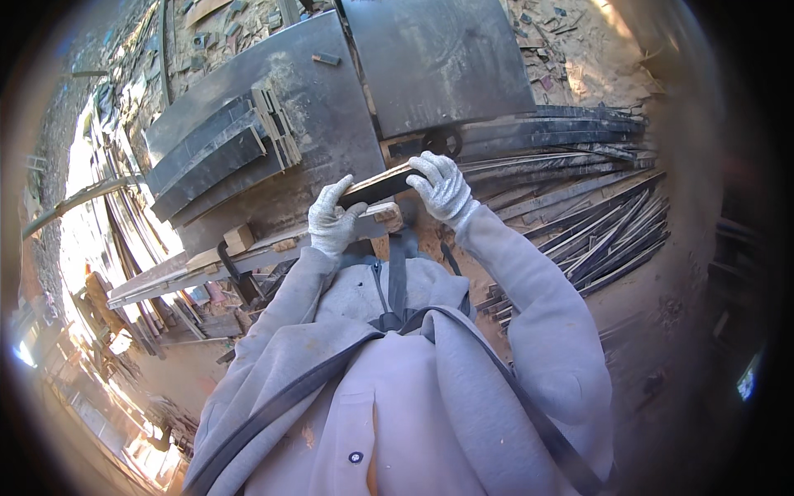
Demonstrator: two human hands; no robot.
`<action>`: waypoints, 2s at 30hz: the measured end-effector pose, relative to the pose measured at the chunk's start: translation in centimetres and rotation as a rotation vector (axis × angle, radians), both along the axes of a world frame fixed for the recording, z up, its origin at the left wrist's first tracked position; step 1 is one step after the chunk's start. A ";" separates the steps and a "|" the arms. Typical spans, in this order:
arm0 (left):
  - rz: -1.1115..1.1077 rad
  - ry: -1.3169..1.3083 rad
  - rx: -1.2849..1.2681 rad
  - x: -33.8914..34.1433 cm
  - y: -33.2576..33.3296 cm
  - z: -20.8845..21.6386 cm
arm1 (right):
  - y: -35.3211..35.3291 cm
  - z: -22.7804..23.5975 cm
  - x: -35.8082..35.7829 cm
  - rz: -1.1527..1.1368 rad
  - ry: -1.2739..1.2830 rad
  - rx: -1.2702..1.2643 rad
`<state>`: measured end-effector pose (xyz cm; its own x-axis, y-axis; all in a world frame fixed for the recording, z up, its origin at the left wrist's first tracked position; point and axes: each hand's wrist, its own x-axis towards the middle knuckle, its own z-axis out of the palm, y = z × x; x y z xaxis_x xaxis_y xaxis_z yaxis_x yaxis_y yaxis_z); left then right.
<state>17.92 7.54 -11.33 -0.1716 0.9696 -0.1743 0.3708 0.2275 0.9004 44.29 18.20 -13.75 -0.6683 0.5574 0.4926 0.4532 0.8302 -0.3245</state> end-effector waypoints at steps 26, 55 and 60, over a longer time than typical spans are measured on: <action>-0.074 -0.868 -0.448 0.3 4.2 10.6 | -3.4 13.0 1.0 -0.209 0.324 -1.695; -0.133 -1.025 -0.478 -9.2 -4.0 9.4 | -3.0 18.7 13.1 -0.075 0.464 -1.773; -0.074 -0.783 -0.214 -1.9 -0.8 9.2 | -6.6 18.2 -0.1 -0.278 0.428 -1.579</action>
